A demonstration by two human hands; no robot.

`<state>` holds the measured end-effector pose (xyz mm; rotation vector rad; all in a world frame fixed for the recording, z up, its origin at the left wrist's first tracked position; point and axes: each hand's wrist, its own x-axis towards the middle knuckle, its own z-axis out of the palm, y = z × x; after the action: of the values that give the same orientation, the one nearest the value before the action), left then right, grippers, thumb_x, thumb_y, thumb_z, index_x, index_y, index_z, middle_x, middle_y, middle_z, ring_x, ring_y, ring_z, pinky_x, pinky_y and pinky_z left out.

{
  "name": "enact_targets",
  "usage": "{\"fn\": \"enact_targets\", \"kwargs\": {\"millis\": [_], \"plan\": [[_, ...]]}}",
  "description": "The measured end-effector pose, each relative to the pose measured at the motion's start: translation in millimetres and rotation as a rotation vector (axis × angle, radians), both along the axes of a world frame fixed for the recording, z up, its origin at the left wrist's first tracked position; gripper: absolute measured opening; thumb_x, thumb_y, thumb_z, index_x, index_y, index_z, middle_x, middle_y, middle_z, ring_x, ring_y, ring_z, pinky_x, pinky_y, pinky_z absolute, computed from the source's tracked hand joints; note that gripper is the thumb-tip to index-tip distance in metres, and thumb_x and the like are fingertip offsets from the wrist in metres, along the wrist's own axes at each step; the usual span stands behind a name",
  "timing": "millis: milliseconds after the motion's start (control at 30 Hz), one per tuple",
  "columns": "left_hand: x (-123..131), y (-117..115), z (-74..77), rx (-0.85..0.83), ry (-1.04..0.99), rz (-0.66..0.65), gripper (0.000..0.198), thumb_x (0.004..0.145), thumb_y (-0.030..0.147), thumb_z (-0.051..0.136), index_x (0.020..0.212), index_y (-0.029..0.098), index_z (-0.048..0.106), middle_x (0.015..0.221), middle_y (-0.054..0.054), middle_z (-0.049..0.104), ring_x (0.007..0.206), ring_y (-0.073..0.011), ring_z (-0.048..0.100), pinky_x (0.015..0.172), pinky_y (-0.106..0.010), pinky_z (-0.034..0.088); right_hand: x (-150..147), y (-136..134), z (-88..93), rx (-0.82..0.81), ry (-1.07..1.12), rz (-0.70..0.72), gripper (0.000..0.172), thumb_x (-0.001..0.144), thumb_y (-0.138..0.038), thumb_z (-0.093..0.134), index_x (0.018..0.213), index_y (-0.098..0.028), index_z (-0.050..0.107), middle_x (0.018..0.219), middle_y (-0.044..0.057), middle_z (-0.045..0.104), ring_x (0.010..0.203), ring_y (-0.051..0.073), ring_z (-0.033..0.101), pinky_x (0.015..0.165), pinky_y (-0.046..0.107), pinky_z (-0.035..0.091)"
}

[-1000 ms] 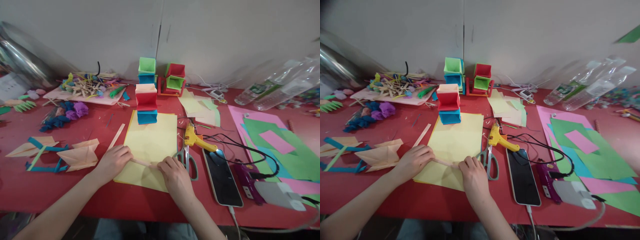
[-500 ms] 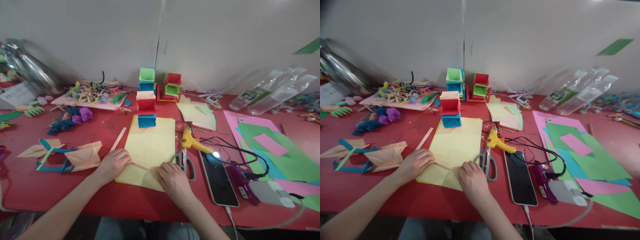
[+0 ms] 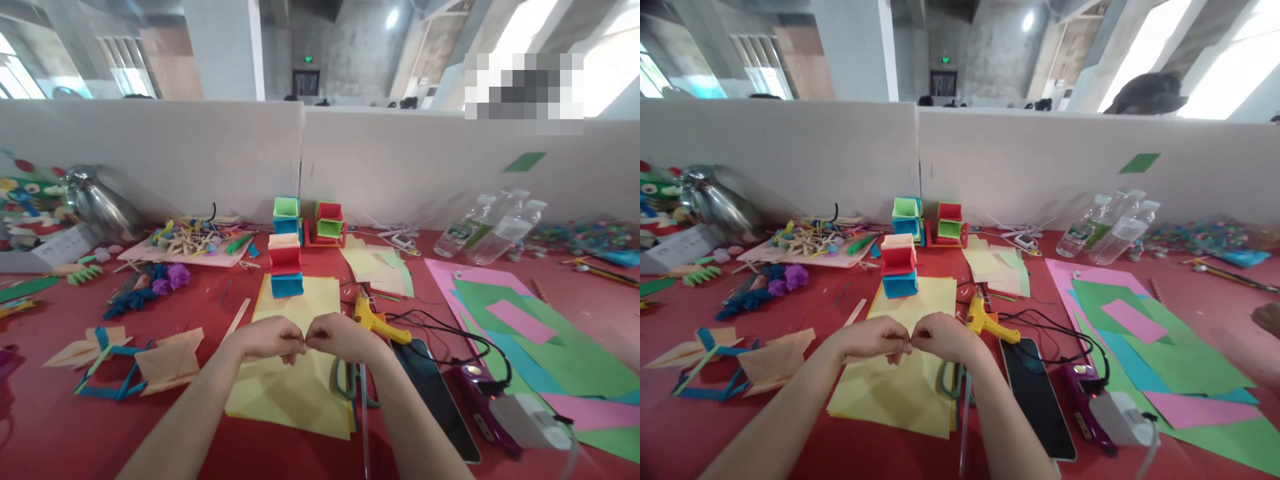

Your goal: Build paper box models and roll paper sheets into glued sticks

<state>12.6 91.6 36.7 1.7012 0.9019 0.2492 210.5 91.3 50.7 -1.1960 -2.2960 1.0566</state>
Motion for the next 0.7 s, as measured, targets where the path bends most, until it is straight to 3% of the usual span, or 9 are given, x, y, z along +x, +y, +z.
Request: {"fn": "enact_targets", "kwargs": {"millis": [100, 200, 300, 400, 533, 700], "plan": [[13.2, 5.3, -11.3, -0.028, -0.056, 0.062, 0.031, 0.078, 0.045, 0.050, 0.075, 0.016, 0.060, 0.060, 0.000, 0.058, 0.052, -0.0120, 0.055, 0.050, -0.022, 0.042, 11.6, 8.4, -9.5, -0.037, 0.136, -0.110, 0.011, 0.071, -0.023, 0.061, 0.069, -0.017, 0.070, 0.061, 0.000, 0.064, 0.058, 0.012, 0.055, 0.056, 0.022, 0.040], [18.0, 3.4, -17.3, 0.003, -0.098, 0.168, 0.032, 0.081, 0.046, 0.044, 0.078, 0.016, 0.055, 0.061, 0.002, 0.053, 0.050, -0.0095, 0.049, 0.046, -0.019, 0.037, 27.8, 13.3, -18.3, -0.059, 0.293, -0.291, 0.036, 0.084, -0.041, 0.044, 0.084, -0.014, 0.069, 0.060, 0.002, 0.061, 0.054, 0.011, 0.054, 0.053, 0.022, 0.041], [23.0, -2.5, -22.7, 0.019, -0.158, 0.293, 0.031, 0.082, 0.046, 0.043, 0.077, 0.017, 0.053, 0.061, 0.003, 0.050, 0.048, -0.0080, 0.043, 0.043, -0.018, 0.032, 34.3, 13.6, -23.8, -0.097, 0.433, -0.402, 0.052, 0.086, -0.053, 0.035, 0.093, -0.012, 0.066, 0.060, 0.003, 0.058, 0.052, 0.011, 0.053, 0.050, 0.022, 0.041], [29.5, -8.7, -29.7, 0.027, -0.196, 0.396, 0.032, 0.082, 0.047, 0.045, 0.076, 0.017, 0.054, 0.059, 0.003, 0.049, 0.047, -0.0082, 0.041, 0.042, -0.018, 0.029, 28.8, 11.7, -27.0, -0.245, 0.631, -0.430, 0.046, 0.078, -0.054, 0.051, 0.094, -0.013, 0.064, 0.059, 0.001, 0.057, 0.051, 0.009, 0.052, 0.049, 0.021, 0.040], [32.9, -11.5, -35.7, 0.011, -0.237, 0.433, 0.033, 0.082, 0.048, 0.045, 0.076, 0.017, 0.054, 0.061, 0.002, 0.050, 0.048, -0.0083, 0.040, 0.042, -0.018, 0.029, 18.6, 10.3, -28.7, -0.380, 0.755, -0.424, 0.038, 0.064, -0.042, 0.071, 0.089, -0.014, 0.063, 0.062, -0.002, 0.057, 0.051, 0.008, 0.052, 0.048, 0.021, 0.039], [32.5, -11.0, -35.7, -0.061, -0.295, 0.419, 0.032, 0.081, 0.048, 0.048, 0.081, 0.018, 0.057, 0.066, 0.001, 0.053, 0.047, -0.0079, 0.040, 0.041, -0.019, 0.030, 13.4, 10.2, -29.2, -0.402, 0.811, -0.438, 0.028, 0.070, -0.038, 0.067, 0.081, -0.013, 0.061, 0.056, -0.002, 0.059, 0.050, 0.008, 0.052, 0.049, 0.020, 0.038]]}}
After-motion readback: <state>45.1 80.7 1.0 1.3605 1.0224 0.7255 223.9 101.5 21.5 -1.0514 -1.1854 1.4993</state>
